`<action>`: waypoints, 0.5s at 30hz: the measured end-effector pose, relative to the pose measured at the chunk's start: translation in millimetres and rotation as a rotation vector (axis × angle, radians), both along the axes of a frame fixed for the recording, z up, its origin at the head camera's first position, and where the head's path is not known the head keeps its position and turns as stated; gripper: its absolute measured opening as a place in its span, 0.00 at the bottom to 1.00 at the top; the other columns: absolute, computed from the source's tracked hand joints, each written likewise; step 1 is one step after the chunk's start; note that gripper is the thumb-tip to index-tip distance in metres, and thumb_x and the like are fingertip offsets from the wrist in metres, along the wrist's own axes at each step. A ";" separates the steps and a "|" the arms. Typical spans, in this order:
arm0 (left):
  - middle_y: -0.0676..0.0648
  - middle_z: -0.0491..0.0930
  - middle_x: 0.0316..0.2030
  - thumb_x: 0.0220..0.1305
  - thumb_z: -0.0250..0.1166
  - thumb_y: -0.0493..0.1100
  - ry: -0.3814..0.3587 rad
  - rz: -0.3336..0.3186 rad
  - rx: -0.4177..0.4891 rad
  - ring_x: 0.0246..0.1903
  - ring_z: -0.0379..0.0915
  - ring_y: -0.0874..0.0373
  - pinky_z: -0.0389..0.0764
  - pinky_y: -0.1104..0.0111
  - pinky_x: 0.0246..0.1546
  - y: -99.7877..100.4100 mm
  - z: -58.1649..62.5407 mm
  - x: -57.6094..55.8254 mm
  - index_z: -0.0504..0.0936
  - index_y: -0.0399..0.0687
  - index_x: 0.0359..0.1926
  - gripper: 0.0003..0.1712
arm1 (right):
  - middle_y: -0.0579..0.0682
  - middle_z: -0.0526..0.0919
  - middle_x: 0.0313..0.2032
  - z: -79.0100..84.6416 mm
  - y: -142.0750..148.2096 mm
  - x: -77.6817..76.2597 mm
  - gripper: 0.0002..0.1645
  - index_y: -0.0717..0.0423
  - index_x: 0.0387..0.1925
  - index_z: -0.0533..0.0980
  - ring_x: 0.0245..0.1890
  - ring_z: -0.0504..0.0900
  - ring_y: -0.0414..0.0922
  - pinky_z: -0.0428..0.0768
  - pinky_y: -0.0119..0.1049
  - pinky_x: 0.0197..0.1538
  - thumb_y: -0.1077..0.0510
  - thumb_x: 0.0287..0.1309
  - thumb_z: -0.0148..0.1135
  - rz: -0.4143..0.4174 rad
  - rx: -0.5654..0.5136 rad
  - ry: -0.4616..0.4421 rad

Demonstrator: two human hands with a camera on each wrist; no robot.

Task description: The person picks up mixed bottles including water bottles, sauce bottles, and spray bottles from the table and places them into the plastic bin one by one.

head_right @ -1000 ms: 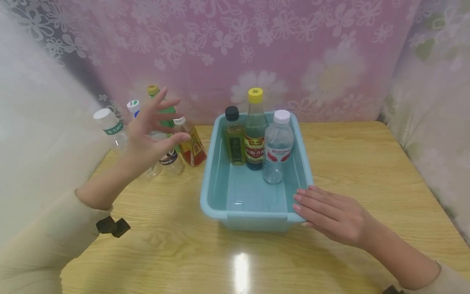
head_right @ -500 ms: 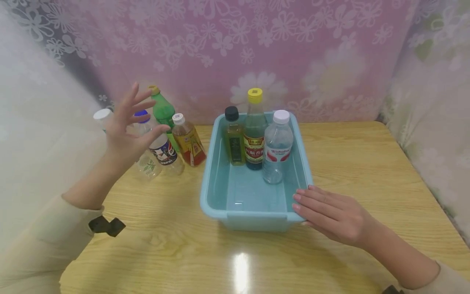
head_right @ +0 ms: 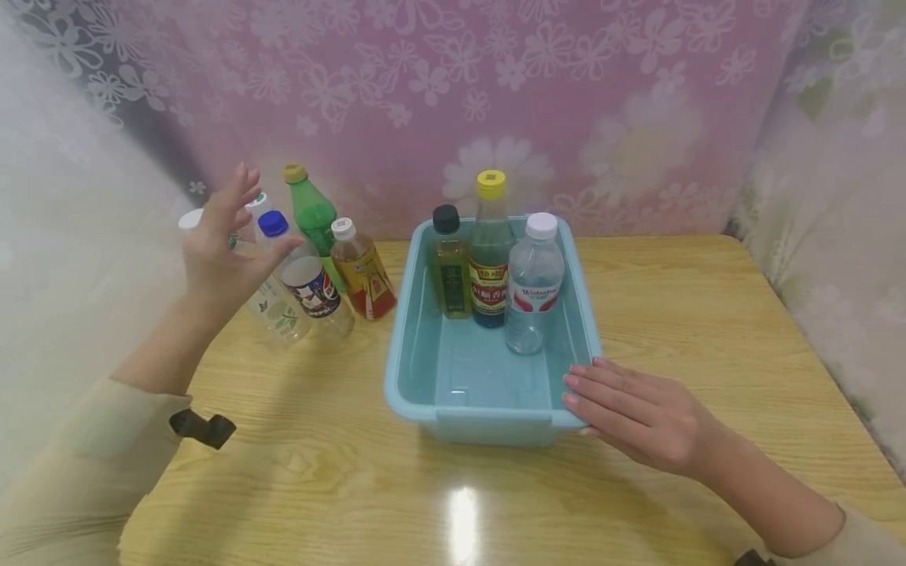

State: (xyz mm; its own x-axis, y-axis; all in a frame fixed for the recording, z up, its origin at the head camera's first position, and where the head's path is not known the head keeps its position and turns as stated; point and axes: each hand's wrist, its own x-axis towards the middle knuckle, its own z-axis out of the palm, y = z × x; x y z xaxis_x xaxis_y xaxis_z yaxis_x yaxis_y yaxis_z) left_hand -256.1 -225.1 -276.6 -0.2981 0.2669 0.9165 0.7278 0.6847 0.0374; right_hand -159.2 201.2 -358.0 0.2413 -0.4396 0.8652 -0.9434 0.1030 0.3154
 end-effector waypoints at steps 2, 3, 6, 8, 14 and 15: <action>0.38 0.76 0.55 0.43 0.77 0.44 -0.004 0.045 -0.023 0.53 0.75 0.45 0.83 0.57 0.35 -4.1 -2.8 -3.5 0.67 0.38 0.64 0.47 | 0.64 0.84 0.41 -0.2 0.2 -0.2 0.14 0.72 0.42 0.80 0.48 0.83 0.53 0.76 0.42 0.58 0.63 0.65 0.55 0.000 -0.001 0.001; 0.38 0.77 0.54 0.44 0.77 0.46 -0.007 0.067 -0.035 0.51 0.76 0.43 0.82 0.57 0.30 -6.2 -4.2 -5.4 0.67 0.37 0.64 0.46 | 0.64 0.84 0.41 -0.3 0.3 -0.2 0.14 0.71 0.42 0.80 0.48 0.83 0.53 0.76 0.42 0.58 0.63 0.65 0.55 -0.001 -0.001 0.000; 0.37 0.76 0.54 0.47 0.74 0.52 -0.031 0.138 -0.077 0.40 0.79 0.41 0.72 0.62 0.16 -12.7 -8.7 -11.2 0.69 0.37 0.63 0.44 | 0.64 0.84 0.41 -0.9 0.7 0.0 0.14 0.71 0.42 0.80 0.48 0.83 0.53 0.76 0.42 0.58 0.62 0.65 0.55 -0.003 0.002 -0.002; 0.36 0.76 0.54 0.47 0.74 0.54 -0.061 0.177 -0.113 0.25 0.76 0.44 0.64 0.65 0.12 -16.3 -10.9 -14.6 0.69 0.39 0.63 0.45 | 0.64 0.84 0.41 -1.2 0.9 0.1 0.14 0.71 0.42 0.80 0.48 0.83 0.53 0.76 0.42 0.58 0.62 0.65 0.55 -0.002 0.003 -0.004; 0.36 0.71 0.60 0.49 0.74 0.53 -0.247 0.235 -0.169 0.14 0.64 0.51 0.65 0.68 0.12 -22.6 -15.7 -17.8 0.62 0.43 0.69 0.49 | 0.64 0.84 0.41 -1.6 0.9 0.6 0.14 0.72 0.42 0.80 0.48 0.82 0.54 0.76 0.42 0.58 0.63 0.65 0.55 -0.002 0.005 -0.007; 0.37 0.70 0.61 0.49 0.74 0.53 -0.293 0.242 -0.154 0.17 0.69 0.50 0.67 0.67 0.13 -23.2 -16.3 -17.6 0.61 0.45 0.69 0.50 | 0.64 0.84 0.41 -1.6 0.8 0.5 0.14 0.72 0.42 0.79 0.48 0.82 0.54 0.76 0.42 0.58 0.63 0.65 0.55 -0.003 0.005 -0.008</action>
State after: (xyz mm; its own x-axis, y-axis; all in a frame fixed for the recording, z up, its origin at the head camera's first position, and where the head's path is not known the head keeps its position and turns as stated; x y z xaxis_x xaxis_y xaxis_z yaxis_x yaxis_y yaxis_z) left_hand -273.7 -248.2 -292.9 -0.6116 0.2849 0.7380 0.5192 0.8484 0.1027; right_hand -158.7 202.0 -359.6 0.2335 -0.4448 0.8646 -0.9454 0.1040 0.3088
